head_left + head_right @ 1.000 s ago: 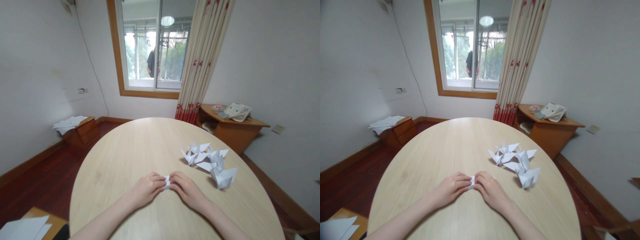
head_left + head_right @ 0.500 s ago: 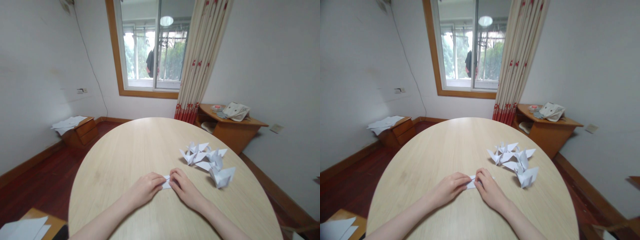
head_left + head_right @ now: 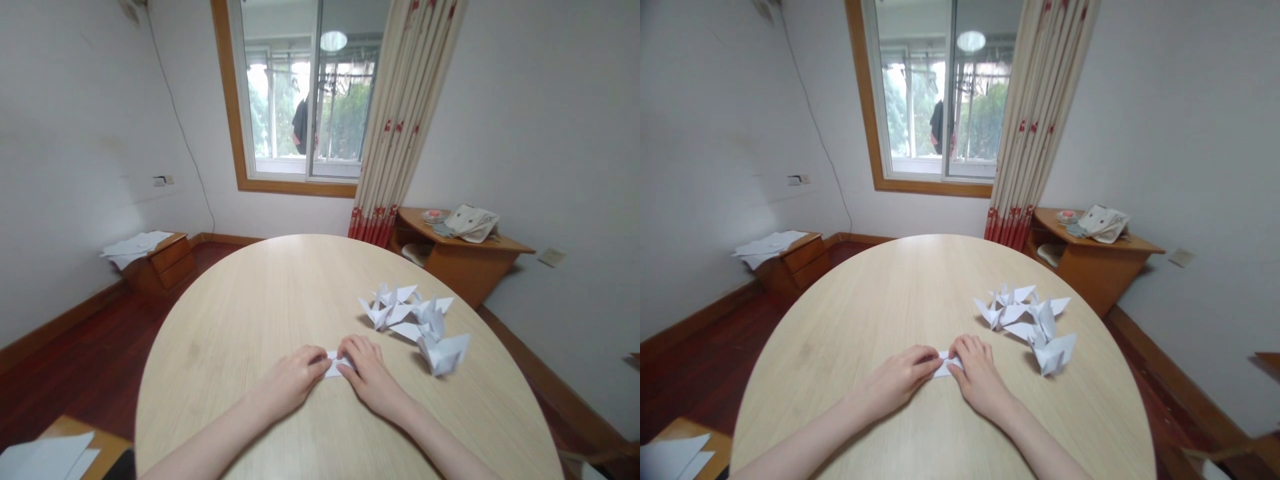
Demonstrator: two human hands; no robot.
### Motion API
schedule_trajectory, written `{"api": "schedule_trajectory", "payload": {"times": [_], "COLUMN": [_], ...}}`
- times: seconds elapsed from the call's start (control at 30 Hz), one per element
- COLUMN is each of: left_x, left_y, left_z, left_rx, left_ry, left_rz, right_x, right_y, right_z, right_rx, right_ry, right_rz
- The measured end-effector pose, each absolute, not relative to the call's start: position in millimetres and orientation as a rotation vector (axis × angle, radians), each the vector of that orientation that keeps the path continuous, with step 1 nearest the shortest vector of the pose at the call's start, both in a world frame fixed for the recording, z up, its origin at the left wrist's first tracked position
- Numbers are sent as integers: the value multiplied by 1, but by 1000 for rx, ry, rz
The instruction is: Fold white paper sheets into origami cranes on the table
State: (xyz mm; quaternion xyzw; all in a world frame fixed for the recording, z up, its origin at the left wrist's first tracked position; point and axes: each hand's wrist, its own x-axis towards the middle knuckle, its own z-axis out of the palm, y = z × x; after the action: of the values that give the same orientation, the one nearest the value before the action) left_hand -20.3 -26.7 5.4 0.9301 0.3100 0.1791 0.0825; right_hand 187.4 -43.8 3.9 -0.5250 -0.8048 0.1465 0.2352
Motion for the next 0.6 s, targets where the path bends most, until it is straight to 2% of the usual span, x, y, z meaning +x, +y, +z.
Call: {"api": "schedule_trajectory", "payload": {"times": [0.27,0.6], "left_x": [-12,-12], "left_y": [-35,-31], "left_z": [16,9], "left_rx": [3006,2949], "left_ry": [957,963], "left_rz": [284,373], "right_x": [189,200], "right_y": [-40,-35], "right_z": [7,5], "right_rx": [-1517,-1382], "right_ry": [-2229,-2243], "right_rz": [427,482]}}
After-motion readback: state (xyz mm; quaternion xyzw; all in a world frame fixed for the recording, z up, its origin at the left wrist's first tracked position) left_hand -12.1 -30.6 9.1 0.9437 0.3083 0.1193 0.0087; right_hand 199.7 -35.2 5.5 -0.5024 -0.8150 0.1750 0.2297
